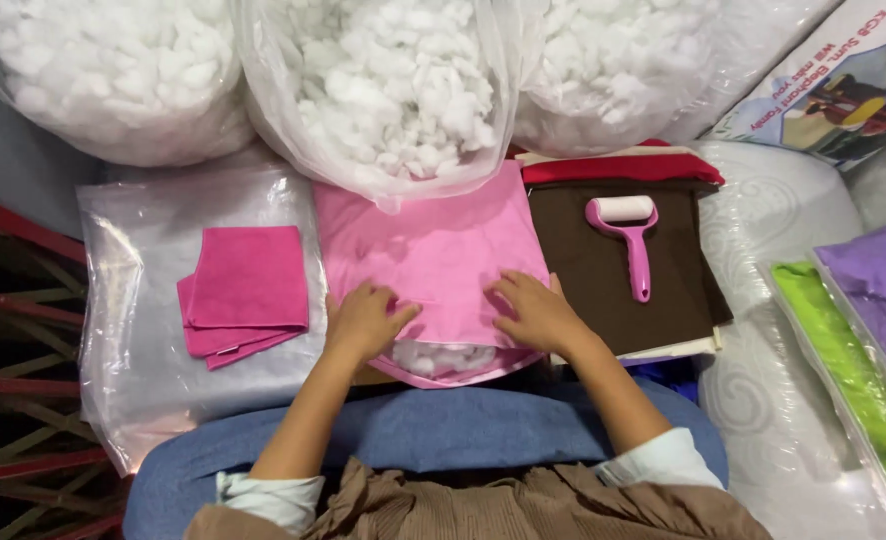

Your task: Stuffing a pink heart-shaped fabric with white fiberfill and using a lint roller to clean the surface.

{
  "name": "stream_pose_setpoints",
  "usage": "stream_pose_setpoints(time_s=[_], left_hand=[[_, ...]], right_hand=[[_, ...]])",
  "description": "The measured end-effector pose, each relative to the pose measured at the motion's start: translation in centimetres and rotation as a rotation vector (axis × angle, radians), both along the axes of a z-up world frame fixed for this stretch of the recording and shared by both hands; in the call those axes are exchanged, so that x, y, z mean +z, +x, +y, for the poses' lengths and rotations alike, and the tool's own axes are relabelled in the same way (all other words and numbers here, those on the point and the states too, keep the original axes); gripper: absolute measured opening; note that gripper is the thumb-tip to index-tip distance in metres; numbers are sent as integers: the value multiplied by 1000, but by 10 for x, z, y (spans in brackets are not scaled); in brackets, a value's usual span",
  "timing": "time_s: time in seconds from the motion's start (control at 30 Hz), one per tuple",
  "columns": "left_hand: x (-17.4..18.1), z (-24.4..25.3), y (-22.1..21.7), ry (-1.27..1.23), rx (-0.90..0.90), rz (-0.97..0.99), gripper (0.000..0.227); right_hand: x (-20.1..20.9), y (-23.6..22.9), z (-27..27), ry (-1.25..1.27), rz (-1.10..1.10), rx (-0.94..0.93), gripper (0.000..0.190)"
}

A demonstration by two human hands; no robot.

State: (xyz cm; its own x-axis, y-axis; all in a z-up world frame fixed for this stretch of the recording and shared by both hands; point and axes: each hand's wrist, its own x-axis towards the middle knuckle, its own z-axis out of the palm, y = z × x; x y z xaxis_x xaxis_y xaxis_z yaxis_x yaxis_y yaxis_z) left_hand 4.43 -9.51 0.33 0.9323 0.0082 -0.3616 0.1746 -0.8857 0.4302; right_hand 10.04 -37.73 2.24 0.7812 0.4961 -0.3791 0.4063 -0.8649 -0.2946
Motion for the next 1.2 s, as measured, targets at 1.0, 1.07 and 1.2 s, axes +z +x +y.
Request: stream_pose_setpoints(time_s=[1.0,1.07,1.2], left_hand=[[85,-5,39,133,-58,-466,83],[58,1,49,164,-53,-293,73],[12,7,62,173,-93,-91,52]], right_hand=[[74,57,55,49,-391,-214,63],[54,69,56,-49,-308,-177,62],[20,85,49,-99,-114,-143,60]])
